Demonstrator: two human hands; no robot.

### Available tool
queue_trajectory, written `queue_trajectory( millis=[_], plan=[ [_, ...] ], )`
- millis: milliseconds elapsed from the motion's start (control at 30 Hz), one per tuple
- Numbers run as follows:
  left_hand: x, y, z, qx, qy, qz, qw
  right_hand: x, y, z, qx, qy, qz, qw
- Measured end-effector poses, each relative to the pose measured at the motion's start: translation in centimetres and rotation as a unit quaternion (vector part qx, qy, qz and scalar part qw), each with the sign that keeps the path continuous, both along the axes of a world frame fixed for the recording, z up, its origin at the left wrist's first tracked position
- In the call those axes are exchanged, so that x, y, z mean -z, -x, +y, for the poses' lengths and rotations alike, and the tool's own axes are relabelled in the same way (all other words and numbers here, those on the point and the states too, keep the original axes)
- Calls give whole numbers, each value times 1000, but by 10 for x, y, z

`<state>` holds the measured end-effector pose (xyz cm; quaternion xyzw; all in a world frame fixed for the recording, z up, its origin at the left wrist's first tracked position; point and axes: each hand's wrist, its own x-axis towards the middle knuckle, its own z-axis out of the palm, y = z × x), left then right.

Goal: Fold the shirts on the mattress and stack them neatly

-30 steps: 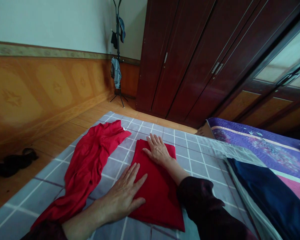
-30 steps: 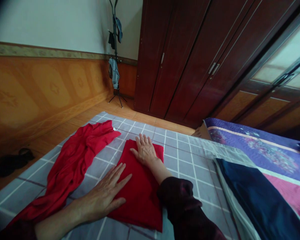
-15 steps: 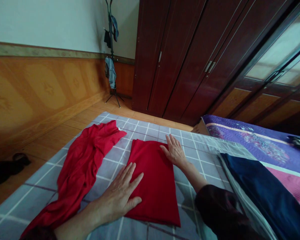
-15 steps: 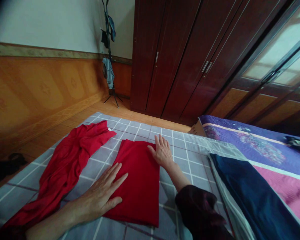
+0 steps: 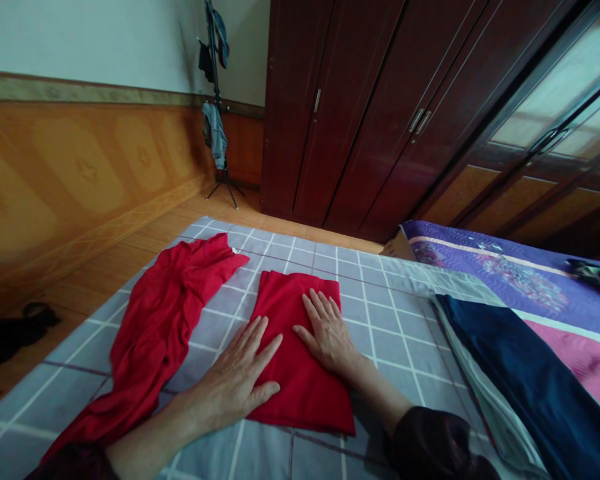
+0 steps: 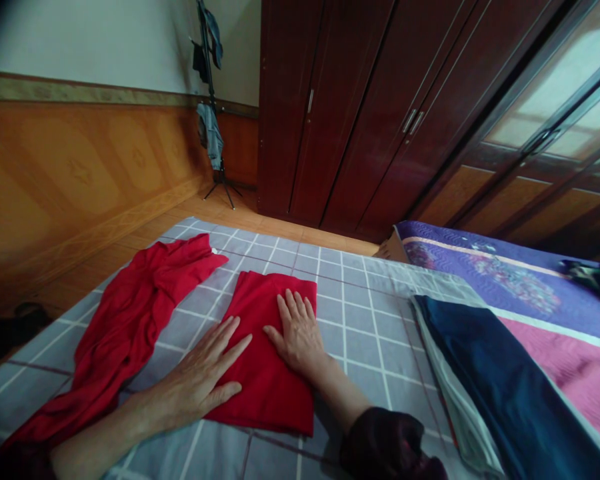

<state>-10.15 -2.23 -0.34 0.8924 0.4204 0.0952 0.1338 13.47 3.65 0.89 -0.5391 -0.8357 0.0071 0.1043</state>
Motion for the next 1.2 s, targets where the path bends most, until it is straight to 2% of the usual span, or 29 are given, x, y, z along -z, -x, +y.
queue_trajectory(
  millis=[67, 100, 167, 233, 367, 533, 633, 700, 800, 867, 900, 933, 1000, 1067, 1100, 1167, 1200],
  plan=[
    [1, 0, 0, 1, -5, -2, 1000, -2, 7, -21, 1, 6, 1, 1000],
    [2, 0, 0, 2, -8, -4, 1000, -3, 8, -33, -21, 7, 1, 1000],
    [2, 0, 0, 1, -14, -3, 1000, -1, 3, -61, -102, 6, -1, 995],
    [3, 1, 1, 3, -14, 1, 1000, 4, -7, -89, -150, -3, -7, 989],
    [2, 3, 2, 3, -3, 17, 1000, 13, -27, -123, -167, -45, -14, 985],
    [-15, -15, -7, -10, -63, 11, 998, 13, -24, -128, -184, -20, 16, 983],
    [-22, -31, -17, 62, -77, 18, 995, 11, -25, -128, -186, -21, 35, 982],
    [-18, -34, -20, 81, -67, 37, 994, 9, -33, -131, -202, -37, 36, 978],
    [-10, -26, -19, 0, -58, 68, 996, 8, -51, -136, -221, -66, 20, 973],
    [-13, -25, -18, -56, -60, 78, 994, 9, -62, -138, -222, -94, 2, 971],
    [-18, -29, -18, -63, -59, 80, 993, 10, -65, -139, -222, -112, -7, 969],
    [-24, -36, -18, -54, -55, 80, 994, 12, -67, -139, -224, -129, -14, 966],
    [-36, -58, -16, 12, -33, 78, 996, 17, -69, -139, -227, -157, -21, 961],
    [-42, -80, -6, 92, -6, 80, 993, 22, -68, -139, -225, -178, -14, 958],
    [-41, -88, 4, 113, 2, 83, 990, 25, -68, -139, -221, -186, -9, 957],
    [-36, -95, 31, 95, -1, 99, 991, 30, -67, -139, -213, -195, 1, 957],
    [-33, -95, 46, 45, -13, 108, 993, 33, -67, -140, -209, -198, 4, 958]
  ],
)
